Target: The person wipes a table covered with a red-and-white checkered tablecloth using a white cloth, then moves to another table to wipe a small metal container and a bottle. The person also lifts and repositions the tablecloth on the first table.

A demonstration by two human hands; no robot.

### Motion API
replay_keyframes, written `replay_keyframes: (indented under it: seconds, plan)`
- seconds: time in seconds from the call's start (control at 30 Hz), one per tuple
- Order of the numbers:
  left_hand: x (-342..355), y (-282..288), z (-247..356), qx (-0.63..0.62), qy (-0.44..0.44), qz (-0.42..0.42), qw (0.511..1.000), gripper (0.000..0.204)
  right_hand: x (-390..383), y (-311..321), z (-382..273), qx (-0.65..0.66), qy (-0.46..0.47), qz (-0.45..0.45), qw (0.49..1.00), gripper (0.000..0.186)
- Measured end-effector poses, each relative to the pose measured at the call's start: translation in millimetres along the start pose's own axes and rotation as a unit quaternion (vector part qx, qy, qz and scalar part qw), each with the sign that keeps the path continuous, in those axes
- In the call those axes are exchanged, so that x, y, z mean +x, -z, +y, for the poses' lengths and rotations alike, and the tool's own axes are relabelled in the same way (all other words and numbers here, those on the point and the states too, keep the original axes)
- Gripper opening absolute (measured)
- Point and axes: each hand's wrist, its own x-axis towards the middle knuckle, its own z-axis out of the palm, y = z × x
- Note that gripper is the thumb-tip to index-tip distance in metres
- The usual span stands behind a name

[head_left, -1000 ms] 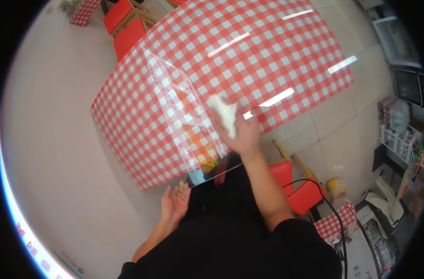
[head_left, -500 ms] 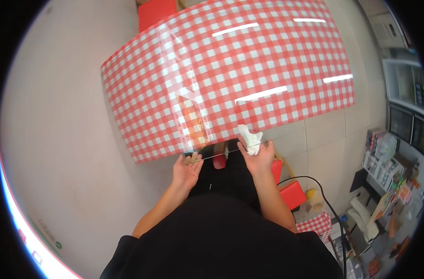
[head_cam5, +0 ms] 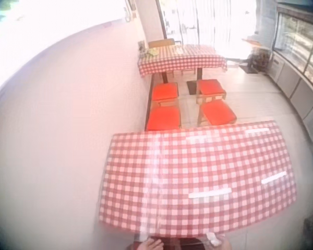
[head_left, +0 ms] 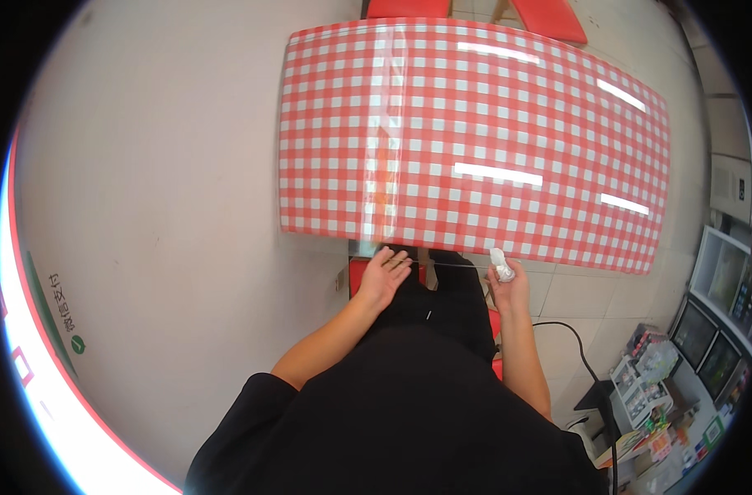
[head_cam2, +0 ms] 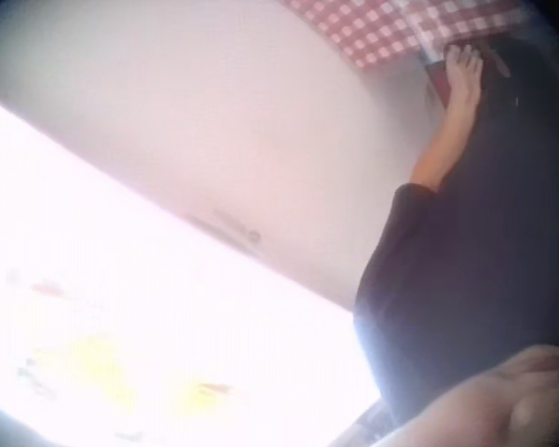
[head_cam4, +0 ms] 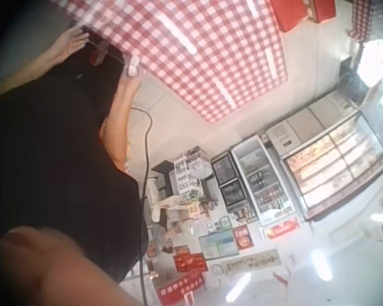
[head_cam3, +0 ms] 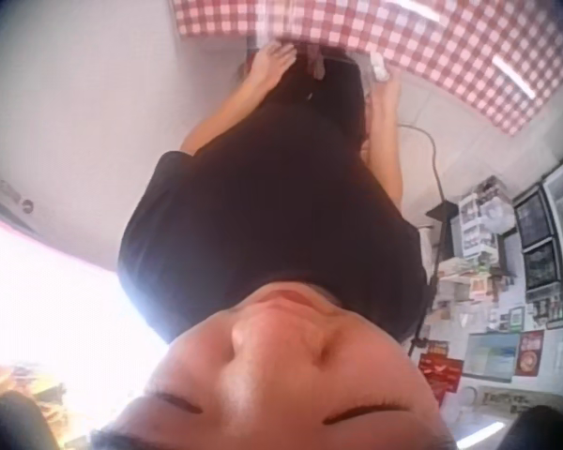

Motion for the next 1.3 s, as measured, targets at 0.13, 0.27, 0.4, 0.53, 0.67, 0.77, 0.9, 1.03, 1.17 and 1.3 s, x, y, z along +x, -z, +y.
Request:
replay_keyframes:
  seconds: [0.13, 0.27, 0.4, 0.53, 0.67, 0.77, 0.9, 1.03, 1.17, 1.3]
  plan:
    - [6, 70, 50, -0.023, -0.114, 0.029, 0.993, 0.033, 2, 1, 0, -0.022, -0.011, -0.001, 1.000, 0.029]
    - [16, 128, 109, -0.080, -0.170, 0.083, 0.979, 0.055, -1, -8, -5, -0.049, -0.022, 0.014, 0.998, 0.029]
    - [44, 154, 134, -0.110, -0.186, 0.103, 0.971, 0.062, 4, -6, -7, -0.061, -0.050, 0.014, 0.997, 0.034]
    - [52, 141, 138, -0.138, -0.191, 0.103, 0.966, 0.068, 12, -7, -8, -0.055, -0.060, 0.027, 0.996, 0.037]
    - [55, 139, 137, -0.152, -0.199, 0.109, 0.962, 0.067, 13, -9, -6, -0.066, -0.054, 0.028, 0.996, 0.039]
    - [50, 129, 140, -0.178, -0.186, 0.117, 0.959, 0.066, 17, -4, -8, -0.068, -0.062, 0.019, 0.996, 0.039]
    - [49, 128, 138, -0.196, -0.192, 0.108, 0.956, 0.066, 21, 2, -5, -0.087, -0.059, 0.025, 0.994, 0.035]
    - [48, 128, 139, -0.194, -0.177, 0.102, 0.959, 0.072, 22, -5, -6, -0.087, -0.068, 0.035, 0.993, 0.032]
    - [49, 126, 139, -0.195, -0.171, 0.099, 0.961, 0.071, 25, -3, -6, -0.086, -0.055, 0.039, 0.994, 0.032]
    - [49, 129, 140, -0.192, -0.171, 0.091, 0.962, 0.068, 27, -3, -6, -0.108, -0.058, 0.040, 0.992, 0.033]
